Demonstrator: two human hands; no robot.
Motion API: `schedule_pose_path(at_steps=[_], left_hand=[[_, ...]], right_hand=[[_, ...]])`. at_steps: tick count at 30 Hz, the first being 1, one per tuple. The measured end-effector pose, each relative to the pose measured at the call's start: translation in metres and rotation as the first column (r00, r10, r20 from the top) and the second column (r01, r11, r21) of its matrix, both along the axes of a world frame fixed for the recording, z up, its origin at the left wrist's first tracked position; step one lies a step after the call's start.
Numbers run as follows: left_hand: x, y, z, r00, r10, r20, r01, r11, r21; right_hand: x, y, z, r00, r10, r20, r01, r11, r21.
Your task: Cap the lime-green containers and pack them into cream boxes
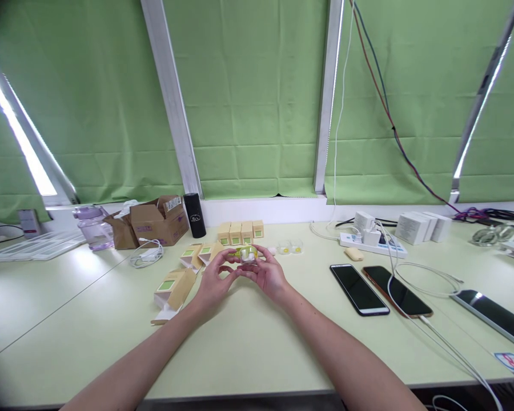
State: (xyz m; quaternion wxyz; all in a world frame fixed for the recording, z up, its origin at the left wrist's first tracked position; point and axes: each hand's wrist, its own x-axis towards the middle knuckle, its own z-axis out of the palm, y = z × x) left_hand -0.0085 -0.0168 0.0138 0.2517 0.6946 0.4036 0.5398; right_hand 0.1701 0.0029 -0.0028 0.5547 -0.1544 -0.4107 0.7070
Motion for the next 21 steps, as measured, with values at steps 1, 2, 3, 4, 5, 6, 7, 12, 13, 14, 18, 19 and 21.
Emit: schedule_pose_path(at_steps=[1,2,3,4,5,6,7,12,13,14,18,19,21], left_hand=[[0.0000,-0.0003,-0.0004,1.000,-0.002,-0.004,0.003,1.000,0.008],[0.0000,-0.0004,-0.0009,1.000,-0.001,-0.006,0.002,1.000,0.014],[-0.0002,-0.0003,-0.0014,1.000,0.001,-0.008,-0.001,1.000,0.018],[-0.0005,0.0000,-0.0019,1.000,0.005,-0.008,-0.005,1.000,0.022],[-0.0008,0.0004,-0.0024,1.000,0.008,-0.008,-0.007,1.000,0.026],[-0.0011,0.0007,-0.0027,1.000,0.009,-0.007,-0.008,1.000,0.029],[-0.0014,0.0011,-0.0030,1.000,0.009,-0.007,-0.009,0.999,0.032],[-0.0020,0.0013,-0.0018,1.000,0.014,-0.009,-0.014,0.999,0.031],[-0.0019,0.0010,-0.0013,1.000,0.018,-0.010,-0.017,0.999,0.028],[-0.0018,0.0007,-0.0008,1.000,0.019,-0.013,-0.019,1.000,0.023],[-0.0022,0.0004,-0.0003,1.000,0.023,-0.018,-0.023,0.999,-0.031],[-0.0025,0.0008,-0.0006,1.000,0.021,-0.018,-0.021,0.999,-0.049],[-0.0032,0.0023,-0.0017,1.000,0.012,-0.013,-0.013,0.997,-0.077]], right_hand=[[0.0008,0.0004,-0.0001,1.000,-0.002,-0.015,0.002,1.000,-0.006],[0.0013,0.0007,-0.0002,1.000,-0.005,-0.030,0.005,1.000,-0.009],[0.0017,0.0009,-0.0003,0.999,-0.008,-0.045,0.007,1.000,-0.010],[0.0018,0.0010,-0.0004,0.998,-0.010,-0.059,0.010,1.000,-0.011],[0.0018,0.0011,-0.0005,0.997,-0.012,-0.070,0.011,1.000,-0.011],[0.0017,0.0011,-0.0005,0.997,-0.012,-0.077,0.011,1.000,-0.012],[0.0015,0.0011,-0.0004,0.997,-0.012,-0.080,0.011,1.000,-0.012],[0.0016,0.0007,0.0006,0.998,-0.020,-0.067,0.019,1.000,-0.022],[0.0017,0.0007,0.0006,0.998,-0.027,-0.061,0.025,0.999,-0.024],[0.0018,0.0009,0.0005,0.998,-0.036,-0.056,0.035,0.999,-0.025],[0.0013,0.0025,-0.0018,0.996,-0.087,-0.034,0.087,0.996,-0.009],[0.0010,0.0030,-0.0026,0.995,-0.099,-0.029,0.098,0.995,-0.003],[0.0003,0.0035,-0.0040,0.993,-0.120,-0.019,0.120,0.993,0.005]])
